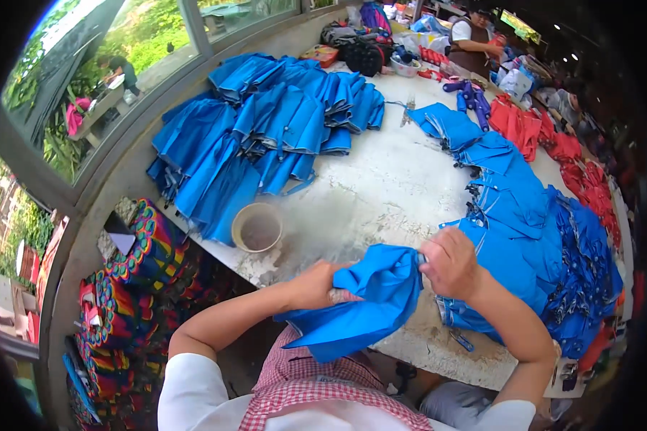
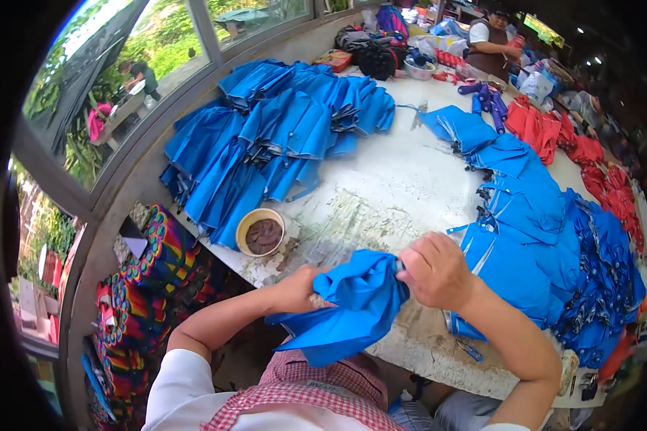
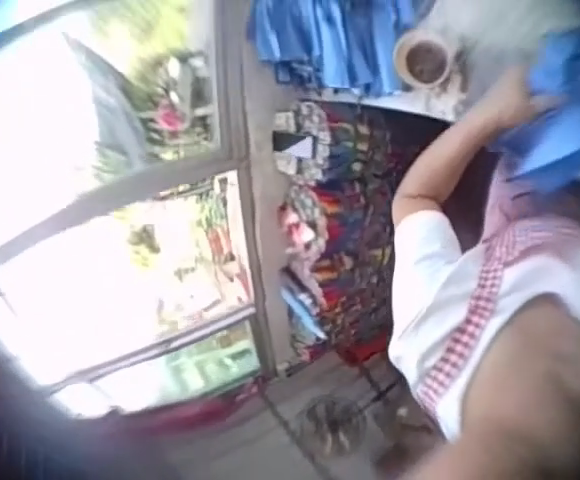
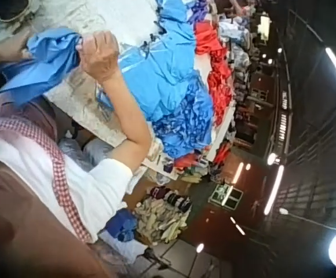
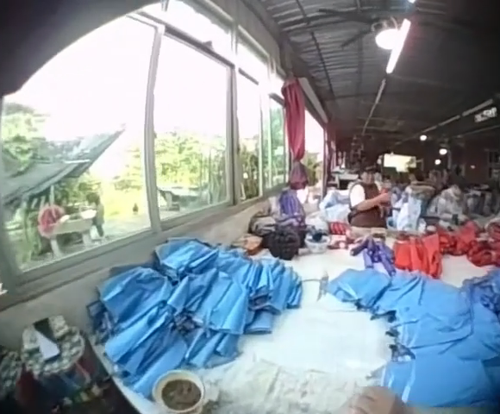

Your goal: Assembling blue umbrella canopies onto their metal frames.

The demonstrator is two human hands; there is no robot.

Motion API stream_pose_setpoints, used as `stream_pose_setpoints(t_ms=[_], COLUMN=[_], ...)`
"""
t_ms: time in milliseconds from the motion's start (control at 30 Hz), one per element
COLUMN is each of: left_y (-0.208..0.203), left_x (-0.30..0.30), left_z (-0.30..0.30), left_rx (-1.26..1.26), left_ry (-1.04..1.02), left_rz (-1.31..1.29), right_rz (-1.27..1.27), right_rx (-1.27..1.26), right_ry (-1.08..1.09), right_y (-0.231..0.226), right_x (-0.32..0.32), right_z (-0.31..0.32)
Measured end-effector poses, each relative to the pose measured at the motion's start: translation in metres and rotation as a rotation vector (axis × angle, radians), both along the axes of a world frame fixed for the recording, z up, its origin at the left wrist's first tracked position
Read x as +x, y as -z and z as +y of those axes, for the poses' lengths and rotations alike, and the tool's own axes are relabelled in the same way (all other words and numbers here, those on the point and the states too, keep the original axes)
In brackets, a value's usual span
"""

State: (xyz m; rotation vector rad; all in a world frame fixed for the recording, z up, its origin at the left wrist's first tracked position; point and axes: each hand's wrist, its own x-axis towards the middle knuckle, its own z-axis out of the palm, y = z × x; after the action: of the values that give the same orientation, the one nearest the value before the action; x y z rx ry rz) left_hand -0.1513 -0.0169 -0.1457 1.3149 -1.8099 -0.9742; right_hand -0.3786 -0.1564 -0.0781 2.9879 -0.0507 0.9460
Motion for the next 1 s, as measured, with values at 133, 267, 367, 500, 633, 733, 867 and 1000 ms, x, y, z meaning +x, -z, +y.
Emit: stream_pose_setpoints(t_ms=[133,267,367,500,633,733,867,1000], left_y=[-0.029,-0.068,0.014,0.193,0.193,0.192,0.136,0.097], left_x=[0.079,0.197,0.278,0.380,0.371,0.357,0.293,0.104], left_z=[-0.129,-0.330,-0.444,-0.476,-0.485,-0.492,-0.431,-0.337], left_rx=[-0.318,-0.567,-0.270,-0.057,-0.110,-0.142,-0.574,0.414], left_ry=[-0.304,-0.835,-1.031,-0.936,-0.932,-0.935,-1.063,-0.570], left_rz=[-0.328,-0.537,-0.923,-1.292,-1.194,-1.158,-0.581,0.879], right_rz=[-0.281,-0.313,-0.150,0.052,0.028,-0.127,-1.235,-0.897], right_rx=[0.189,0.617,0.619,0.433,0.376,0.279,1.237,1.448], right_ry=[0.186,0.651,1.030,1.452,1.662,1.669,0.982,0.733], right_y=[0.023,0.102,0.200,0.259,0.263,0.278,0.177,0.113], right_x=[0.070,0.096,0.087,0.088,0.077,0.031,0.082,0.097], right_z=[-0.103,-0.225,-0.332,-0.448,-0.513,-0.528,-0.399,-0.207])
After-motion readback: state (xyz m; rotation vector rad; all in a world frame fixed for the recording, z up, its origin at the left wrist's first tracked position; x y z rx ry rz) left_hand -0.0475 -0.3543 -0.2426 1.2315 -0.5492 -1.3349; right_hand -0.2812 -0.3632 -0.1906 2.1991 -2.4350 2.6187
